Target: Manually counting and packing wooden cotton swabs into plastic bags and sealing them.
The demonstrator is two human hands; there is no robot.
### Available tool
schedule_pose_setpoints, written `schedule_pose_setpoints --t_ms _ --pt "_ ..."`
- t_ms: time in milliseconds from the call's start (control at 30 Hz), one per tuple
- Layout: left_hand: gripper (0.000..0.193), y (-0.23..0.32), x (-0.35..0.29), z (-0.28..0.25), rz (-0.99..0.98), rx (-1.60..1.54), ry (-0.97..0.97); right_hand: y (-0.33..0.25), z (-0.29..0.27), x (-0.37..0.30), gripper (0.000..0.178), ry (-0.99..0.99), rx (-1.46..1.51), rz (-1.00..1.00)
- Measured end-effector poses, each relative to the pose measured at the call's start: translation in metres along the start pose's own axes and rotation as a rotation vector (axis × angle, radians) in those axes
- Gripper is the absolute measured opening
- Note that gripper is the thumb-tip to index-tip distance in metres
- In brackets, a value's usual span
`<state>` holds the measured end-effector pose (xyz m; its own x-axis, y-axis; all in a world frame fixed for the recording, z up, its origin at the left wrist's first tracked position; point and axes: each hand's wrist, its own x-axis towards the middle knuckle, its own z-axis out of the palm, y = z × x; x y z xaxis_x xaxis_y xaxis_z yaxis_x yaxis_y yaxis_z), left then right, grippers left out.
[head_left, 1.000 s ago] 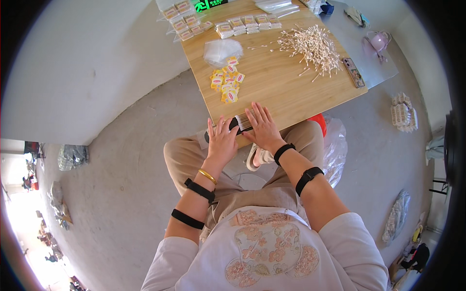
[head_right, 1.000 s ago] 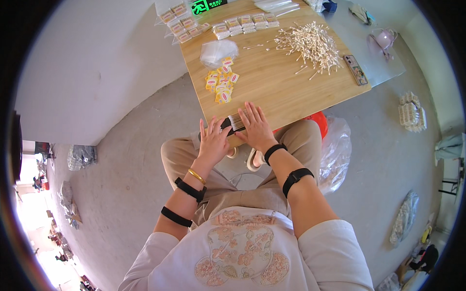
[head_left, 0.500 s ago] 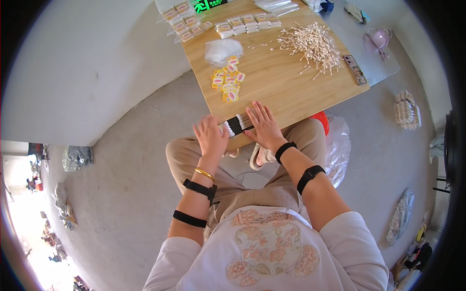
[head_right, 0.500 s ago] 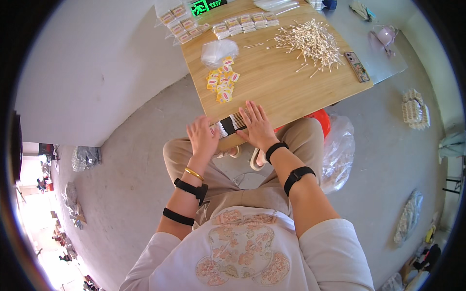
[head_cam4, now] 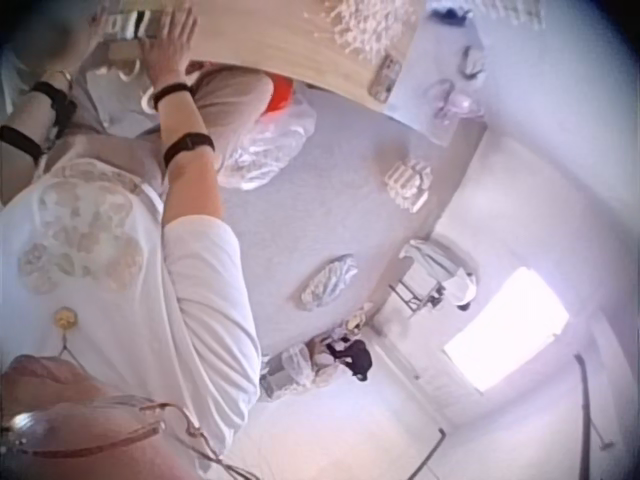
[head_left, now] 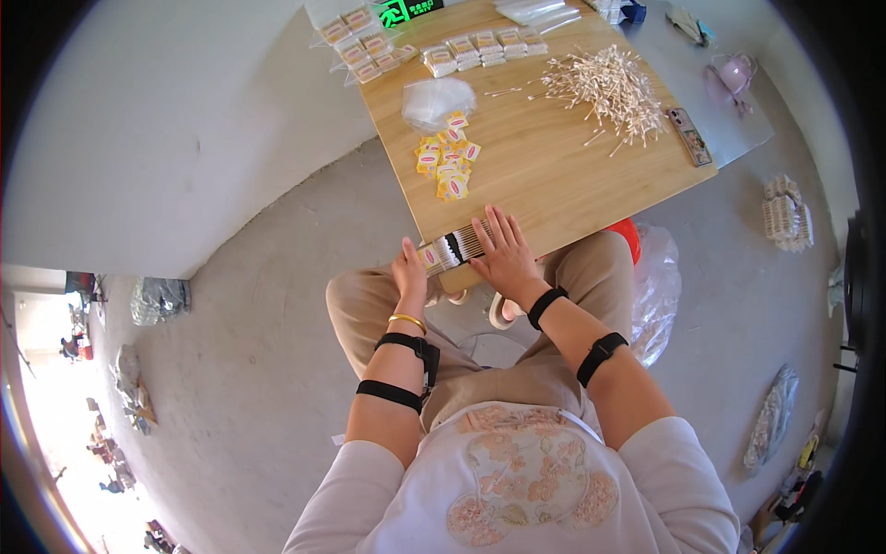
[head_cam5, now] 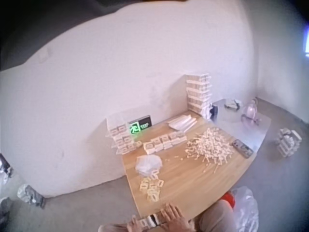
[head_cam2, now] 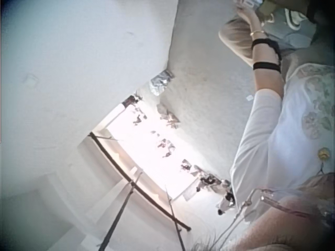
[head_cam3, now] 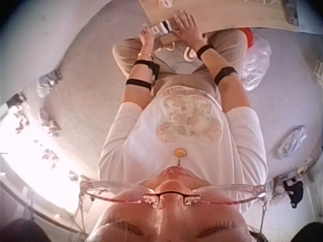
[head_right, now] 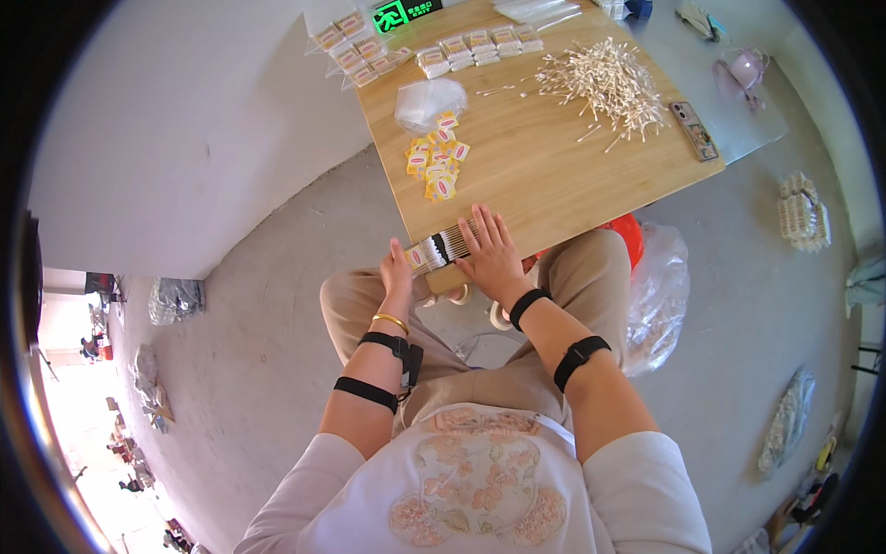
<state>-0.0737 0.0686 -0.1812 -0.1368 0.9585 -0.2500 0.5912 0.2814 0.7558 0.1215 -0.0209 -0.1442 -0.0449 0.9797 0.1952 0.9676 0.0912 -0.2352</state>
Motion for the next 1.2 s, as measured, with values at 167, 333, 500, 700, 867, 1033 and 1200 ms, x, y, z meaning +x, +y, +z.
schedule_pose_setpoints --t_ms 167,333,500,700,867,1033,1200 --pt "0.064 0.0 -0.005 0.011 -0.288 -0.511 -0.107 -0.001 0.003 -0.002 0.069 -0.016 0.029 0.008" --pt "0.064 0.005 -0.007 0.011 -0.348 -0.597 -0.14 -0.006 0.0 -0.002 0.064 -0.011 0.043 0.032" --pt "0.065 -0.017 0.004 0.013 -0.357 -0.719 -0.186 -0.013 -0.001 0.002 0.063 0.023 0.061 0.03" --pt "0.062 -0.012 0.001 0.012 -0.365 -0.731 -0.303 -0.009 -0.002 -0.002 0.062 -0.005 0.07 0.059" --pt "0.064 -0.011 0.001 0.01 -0.345 -0.749 -0.352 -0.008 -0.004 -0.001 0.064 -0.014 0.122 0.061" --pt "0.063 -0.013 0.003 0.009 -0.35 -0.743 -0.368 -0.008 -0.004 -0.001 0.064 -0.009 0.119 0.065" --pt "0.061 -0.022 0.008 0.011 -0.337 -0.778 -0.312 -0.011 -0.003 0.001 0.063 -0.01 0.087 0.038"
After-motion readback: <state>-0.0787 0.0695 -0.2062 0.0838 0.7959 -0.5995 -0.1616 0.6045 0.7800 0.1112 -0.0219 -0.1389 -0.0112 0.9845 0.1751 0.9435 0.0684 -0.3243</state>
